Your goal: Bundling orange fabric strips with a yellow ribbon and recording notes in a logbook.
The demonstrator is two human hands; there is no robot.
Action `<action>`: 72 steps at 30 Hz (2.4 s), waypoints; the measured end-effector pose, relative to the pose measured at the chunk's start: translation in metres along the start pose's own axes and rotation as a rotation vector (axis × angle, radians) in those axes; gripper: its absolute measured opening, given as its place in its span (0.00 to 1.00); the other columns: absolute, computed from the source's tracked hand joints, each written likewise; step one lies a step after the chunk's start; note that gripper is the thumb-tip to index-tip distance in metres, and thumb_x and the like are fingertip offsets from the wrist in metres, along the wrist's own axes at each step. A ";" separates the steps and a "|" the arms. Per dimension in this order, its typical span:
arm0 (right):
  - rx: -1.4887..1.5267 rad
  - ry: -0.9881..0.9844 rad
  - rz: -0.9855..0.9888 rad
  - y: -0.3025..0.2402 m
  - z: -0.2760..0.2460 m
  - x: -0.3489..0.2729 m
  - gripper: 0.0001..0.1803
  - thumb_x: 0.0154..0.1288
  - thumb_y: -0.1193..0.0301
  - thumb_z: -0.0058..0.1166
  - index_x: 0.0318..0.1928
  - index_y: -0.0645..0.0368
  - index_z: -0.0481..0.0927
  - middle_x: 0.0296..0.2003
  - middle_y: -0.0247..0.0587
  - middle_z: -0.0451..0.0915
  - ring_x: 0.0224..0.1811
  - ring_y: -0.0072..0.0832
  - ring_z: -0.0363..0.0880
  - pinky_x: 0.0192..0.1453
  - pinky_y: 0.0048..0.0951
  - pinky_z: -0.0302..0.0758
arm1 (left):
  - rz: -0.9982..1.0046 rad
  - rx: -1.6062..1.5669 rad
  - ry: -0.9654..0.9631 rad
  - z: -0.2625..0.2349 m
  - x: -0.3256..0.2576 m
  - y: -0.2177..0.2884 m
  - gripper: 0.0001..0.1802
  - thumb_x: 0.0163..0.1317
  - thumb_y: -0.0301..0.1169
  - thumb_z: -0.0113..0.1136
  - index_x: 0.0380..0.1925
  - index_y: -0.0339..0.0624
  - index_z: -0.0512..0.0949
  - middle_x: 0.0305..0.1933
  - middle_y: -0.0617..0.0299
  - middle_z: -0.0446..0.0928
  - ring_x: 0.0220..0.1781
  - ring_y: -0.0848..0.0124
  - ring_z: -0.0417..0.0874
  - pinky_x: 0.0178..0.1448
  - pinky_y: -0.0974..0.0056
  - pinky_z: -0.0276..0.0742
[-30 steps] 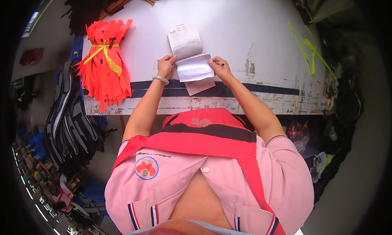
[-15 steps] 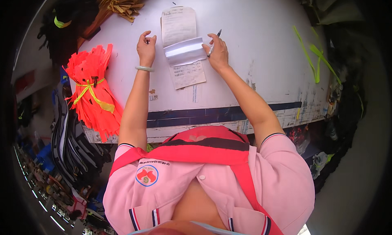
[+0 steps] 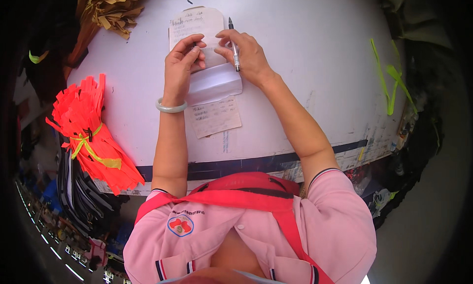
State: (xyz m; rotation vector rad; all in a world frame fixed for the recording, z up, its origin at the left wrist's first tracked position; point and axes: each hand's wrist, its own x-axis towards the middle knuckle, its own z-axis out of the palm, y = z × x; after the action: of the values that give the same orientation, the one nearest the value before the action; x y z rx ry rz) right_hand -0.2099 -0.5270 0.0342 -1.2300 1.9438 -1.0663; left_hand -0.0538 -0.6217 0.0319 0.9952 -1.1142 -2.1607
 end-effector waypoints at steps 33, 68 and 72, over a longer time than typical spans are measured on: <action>0.533 0.375 -0.042 0.085 -0.041 0.030 0.14 0.72 0.63 0.50 0.48 0.61 0.78 0.31 0.31 0.79 0.30 0.15 0.74 0.34 0.17 0.75 | 0.590 1.051 -0.029 0.100 0.063 -0.075 0.17 0.60 0.17 0.53 0.50 0.37 0.77 0.55 0.51 0.72 0.51 0.54 0.77 0.52 0.58 0.74; 0.183 0.419 0.008 0.088 -0.036 0.029 0.03 0.64 0.77 0.57 0.35 0.61 0.76 0.25 0.30 0.77 0.25 0.13 0.74 0.28 0.18 0.72 | 0.612 0.936 0.013 0.090 0.065 -0.080 0.20 0.59 0.11 0.44 0.51 0.28 0.73 0.59 0.45 0.71 0.57 0.52 0.76 0.59 0.60 0.74; 0.233 0.450 0.050 0.086 -0.034 0.029 0.03 0.63 0.77 0.57 0.35 0.61 0.76 0.24 0.29 0.77 0.24 0.13 0.72 0.27 0.17 0.71 | 0.608 0.932 0.014 0.090 0.066 -0.081 0.20 0.58 0.11 0.44 0.51 0.29 0.74 0.59 0.46 0.71 0.56 0.52 0.76 0.58 0.60 0.74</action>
State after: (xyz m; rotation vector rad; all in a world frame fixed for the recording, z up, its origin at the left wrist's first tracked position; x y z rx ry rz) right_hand -0.2862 -0.5222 -0.0250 -0.8613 2.0802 -1.5975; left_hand -0.1731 -0.5833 -0.0250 0.8297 -2.1492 -1.1182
